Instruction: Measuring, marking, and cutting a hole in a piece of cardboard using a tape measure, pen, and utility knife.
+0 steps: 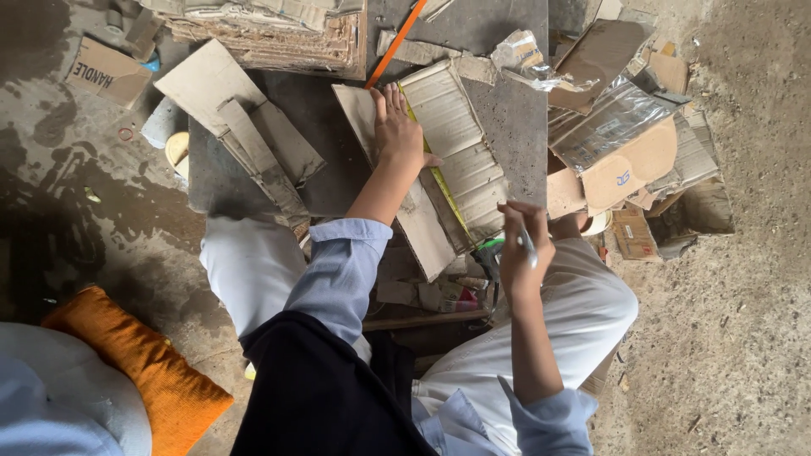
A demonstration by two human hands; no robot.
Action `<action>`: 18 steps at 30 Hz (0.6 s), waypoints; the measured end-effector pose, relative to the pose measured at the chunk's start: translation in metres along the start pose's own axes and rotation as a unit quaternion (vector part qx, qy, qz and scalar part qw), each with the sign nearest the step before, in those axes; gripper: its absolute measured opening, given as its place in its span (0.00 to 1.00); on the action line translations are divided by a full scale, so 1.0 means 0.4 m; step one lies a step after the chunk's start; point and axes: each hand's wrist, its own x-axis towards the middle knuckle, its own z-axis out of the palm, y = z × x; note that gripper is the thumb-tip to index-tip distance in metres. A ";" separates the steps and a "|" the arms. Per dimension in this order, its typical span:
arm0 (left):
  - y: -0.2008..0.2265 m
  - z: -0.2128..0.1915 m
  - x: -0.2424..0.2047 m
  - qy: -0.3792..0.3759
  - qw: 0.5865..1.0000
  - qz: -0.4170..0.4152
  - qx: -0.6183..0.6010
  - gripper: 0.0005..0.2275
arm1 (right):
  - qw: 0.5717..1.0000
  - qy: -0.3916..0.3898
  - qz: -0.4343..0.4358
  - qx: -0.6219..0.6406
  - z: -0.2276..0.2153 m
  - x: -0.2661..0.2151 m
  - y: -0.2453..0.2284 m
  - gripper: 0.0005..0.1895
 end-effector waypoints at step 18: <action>-0.145 -0.075 -0.195 0.287 0.891 0.061 -0.345 0.35 | 0.971 -0.084 0.224 -0.024 -0.072 -0.132 0.218 0.32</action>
